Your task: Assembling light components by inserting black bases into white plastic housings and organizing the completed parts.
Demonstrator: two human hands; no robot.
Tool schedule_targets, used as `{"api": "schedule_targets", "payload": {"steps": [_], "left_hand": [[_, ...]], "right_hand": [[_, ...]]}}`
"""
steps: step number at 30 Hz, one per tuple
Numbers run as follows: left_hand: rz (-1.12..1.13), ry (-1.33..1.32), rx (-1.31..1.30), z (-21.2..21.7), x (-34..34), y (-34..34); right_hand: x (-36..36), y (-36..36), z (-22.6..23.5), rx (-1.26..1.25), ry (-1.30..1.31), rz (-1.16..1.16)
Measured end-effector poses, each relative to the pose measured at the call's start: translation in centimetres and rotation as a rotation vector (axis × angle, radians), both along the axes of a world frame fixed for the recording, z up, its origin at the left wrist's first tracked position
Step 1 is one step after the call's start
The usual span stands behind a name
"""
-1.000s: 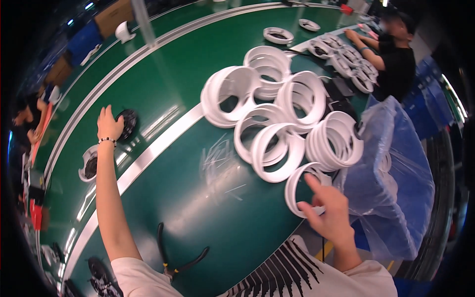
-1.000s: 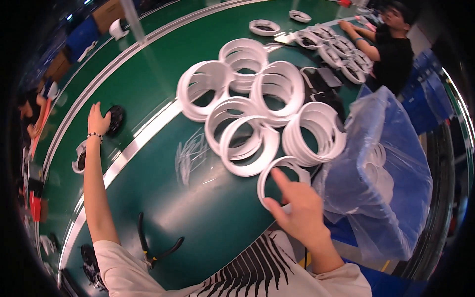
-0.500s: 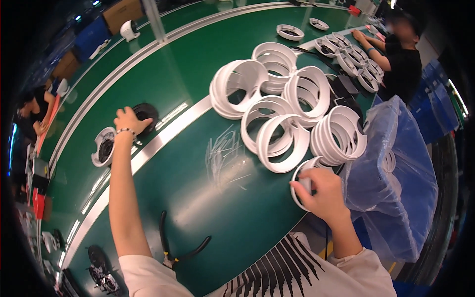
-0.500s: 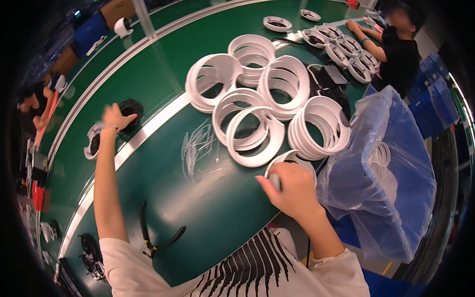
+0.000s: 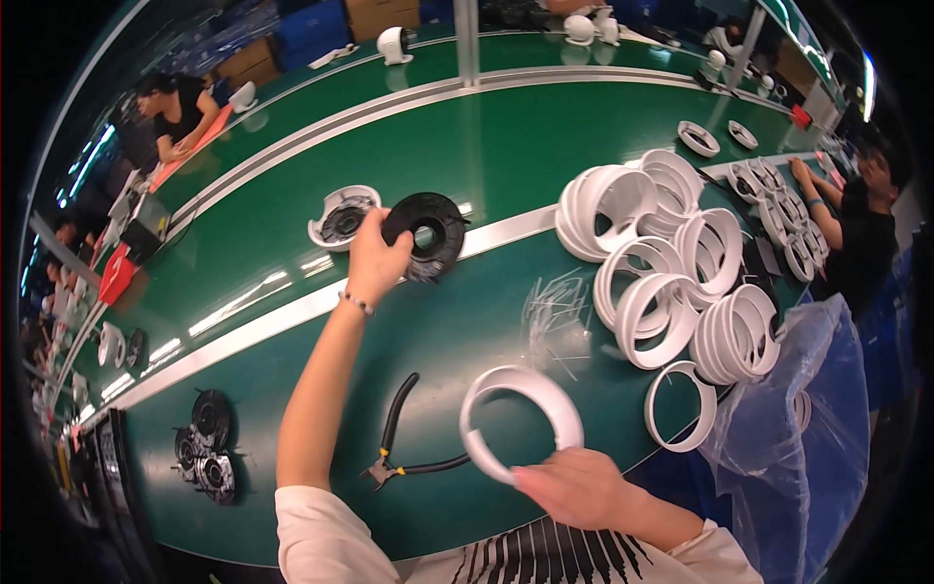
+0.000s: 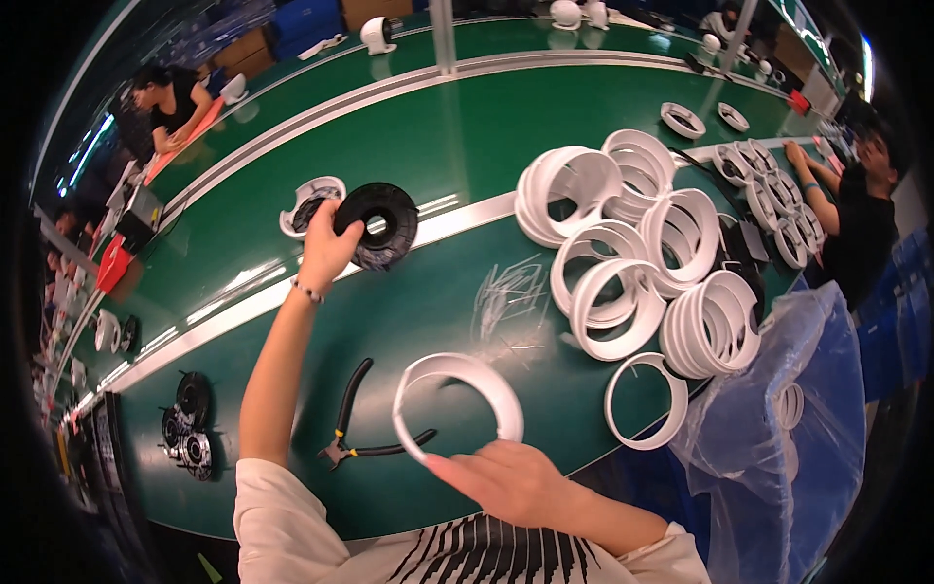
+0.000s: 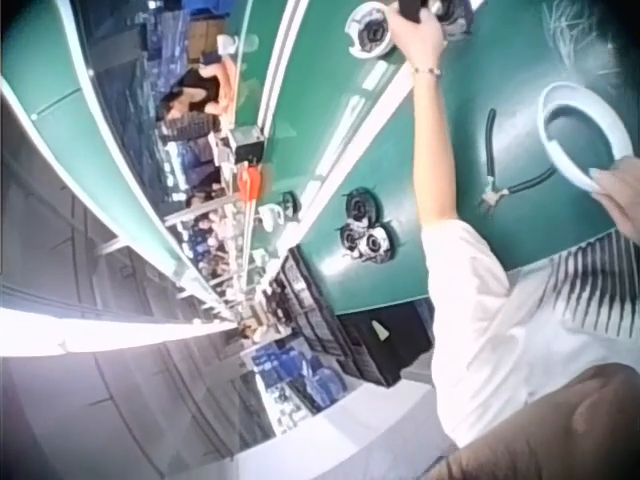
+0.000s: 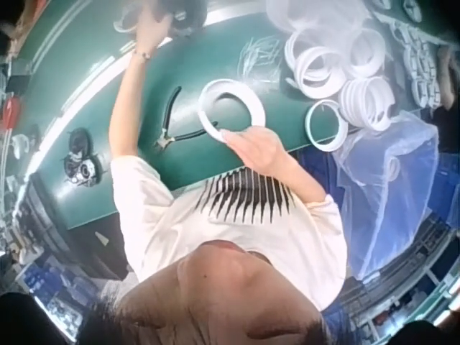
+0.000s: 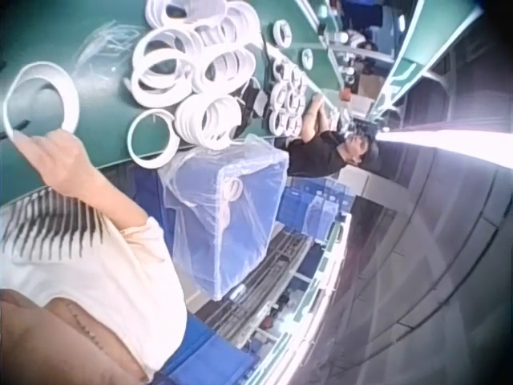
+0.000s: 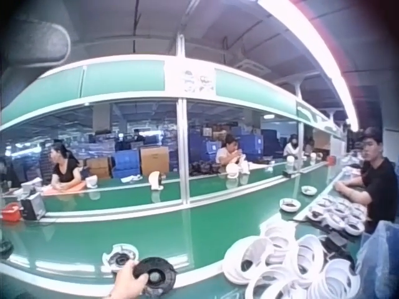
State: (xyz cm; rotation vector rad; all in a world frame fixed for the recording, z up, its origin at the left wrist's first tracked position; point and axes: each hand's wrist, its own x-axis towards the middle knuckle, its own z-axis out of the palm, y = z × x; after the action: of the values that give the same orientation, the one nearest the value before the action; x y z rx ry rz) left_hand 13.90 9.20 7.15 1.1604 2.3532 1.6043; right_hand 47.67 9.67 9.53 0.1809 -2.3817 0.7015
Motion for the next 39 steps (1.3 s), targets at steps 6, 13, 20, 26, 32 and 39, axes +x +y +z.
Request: {"api": "schedule_targets", "payload": {"steps": [6,13,20,26,32,39], "left_hand": [[-0.201,-1.085,0.331,2.3,6.1,-6.4],[-0.204,-1.178,0.485,2.4,7.6,-6.9],[-0.271,-1.262,0.6,1.6,7.4,-7.4],[-0.306,-0.946,0.729,1.6,10.2,-6.7],[-0.506,-0.615,0.349,0.4,12.7,-6.6],[-0.839,-1.468,0.511,1.0,10.4,-7.4]], "right_hand": [[-2.3,-0.7,-1.7,0.103,-0.398,0.157],[-6.4,0.9,2.0,0.245,-0.558,-0.049],[-7.4,3.7,1.1,-0.052,-0.639,0.21],[-8.9,5.5,0.6,-1.278,0.031,0.173],[-11.8,3.4,0.1,-1.247,0.031,0.071],[-11.7,2.7,-2.0,-0.734,-0.105,-0.143]]}}
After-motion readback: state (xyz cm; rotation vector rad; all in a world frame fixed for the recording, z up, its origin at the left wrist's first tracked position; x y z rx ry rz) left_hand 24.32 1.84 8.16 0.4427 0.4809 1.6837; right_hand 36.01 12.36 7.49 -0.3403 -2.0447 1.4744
